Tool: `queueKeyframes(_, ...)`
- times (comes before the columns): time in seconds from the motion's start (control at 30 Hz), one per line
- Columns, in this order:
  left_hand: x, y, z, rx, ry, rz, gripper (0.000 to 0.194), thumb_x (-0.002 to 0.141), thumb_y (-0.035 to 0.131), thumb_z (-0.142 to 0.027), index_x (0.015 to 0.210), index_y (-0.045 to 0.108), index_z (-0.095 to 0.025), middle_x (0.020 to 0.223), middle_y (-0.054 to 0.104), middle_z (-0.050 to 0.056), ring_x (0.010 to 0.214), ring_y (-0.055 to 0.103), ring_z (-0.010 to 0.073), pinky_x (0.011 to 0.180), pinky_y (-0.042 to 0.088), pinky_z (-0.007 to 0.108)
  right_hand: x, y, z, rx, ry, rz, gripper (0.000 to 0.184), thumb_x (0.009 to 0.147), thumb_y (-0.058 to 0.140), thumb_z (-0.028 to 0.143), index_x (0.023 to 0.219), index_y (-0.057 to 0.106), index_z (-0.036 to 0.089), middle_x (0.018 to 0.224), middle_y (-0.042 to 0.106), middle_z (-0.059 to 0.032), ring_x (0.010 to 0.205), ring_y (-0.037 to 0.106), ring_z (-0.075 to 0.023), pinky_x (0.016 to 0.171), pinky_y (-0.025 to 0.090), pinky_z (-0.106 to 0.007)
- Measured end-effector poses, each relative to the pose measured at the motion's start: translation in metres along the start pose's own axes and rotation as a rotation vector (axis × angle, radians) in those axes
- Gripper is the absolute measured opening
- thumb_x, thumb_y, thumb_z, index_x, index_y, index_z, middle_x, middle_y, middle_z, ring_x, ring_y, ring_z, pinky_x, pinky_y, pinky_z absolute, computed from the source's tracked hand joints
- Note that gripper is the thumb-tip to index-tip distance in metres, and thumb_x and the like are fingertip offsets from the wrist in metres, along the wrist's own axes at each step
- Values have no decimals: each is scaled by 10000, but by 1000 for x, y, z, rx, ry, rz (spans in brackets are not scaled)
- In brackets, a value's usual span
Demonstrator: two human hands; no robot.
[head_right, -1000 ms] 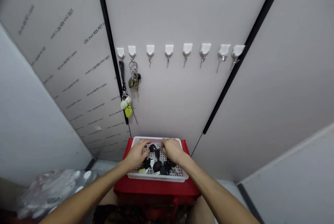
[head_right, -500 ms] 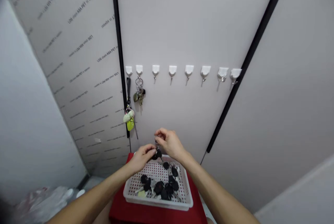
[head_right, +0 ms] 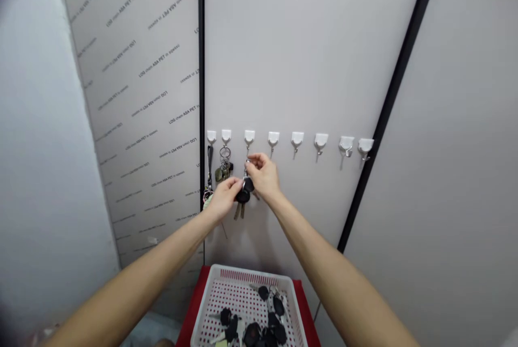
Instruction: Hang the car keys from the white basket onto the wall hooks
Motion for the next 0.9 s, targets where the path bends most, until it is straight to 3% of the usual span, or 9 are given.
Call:
queueKeyframes(0.23,32,-3,-17,172,74,-177,128,617,442,-233,608,508,-124,556,499,-19,526,429,64,530,349,182,38,2,0,14,-12,-41,170,568,471,202,727,461,144,525,472,50,441,436,-52,480,386,-204)
queueKeyframes(0.43,40,-3,-5,318,26,-154,146,641,425,-222,632,526,-118,602,537,11,573,466,87,576,372,216,42,2,-9,-262,-17,-64,165,576,468,210,713,516,133,527,500,23,457,456,-75,501,393,-239)
queueKeyframes(0.53,31,-4,-1,333,10,-154,166,631,441,-175,765,514,-110,722,554,41,660,491,102,644,379,236,30,0,-7,-382,-69,-83,220,598,454,220,789,523,137,552,514,15,494,469,-86,543,392,-251)
queueKeyframes(0.67,-12,-2,-1,405,193,-137,288,626,449,-152,913,448,-137,907,499,53,813,462,117,725,363,247,-9,-8,-22,-489,-155,-64,276,628,433,241,879,498,147,760,531,-30,593,473,-92,601,384,-251)
queueKeyframes(0.77,-57,6,13,474,283,84,238,653,411,-149,887,454,-161,927,477,35,862,433,113,752,352,237,-59,-15,-50,-576,-93,186,242,643,414,220,849,513,141,796,532,-45,633,472,-99,610,374,-234)
queueKeyframes(0.9,-117,8,69,635,124,461,220,662,395,-164,871,466,-172,903,485,32,843,442,117,749,354,236,-142,-25,-93,-609,183,738,208,669,373,222,751,543,136,675,565,-31,607,487,-106,572,365,-212)
Point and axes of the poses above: each hand's wrist, its own x-axis towards the middle knuckle, its own y-axis out of the palm, z = x × y, the point moved 2 cm from there along x, towards the middle knuckle
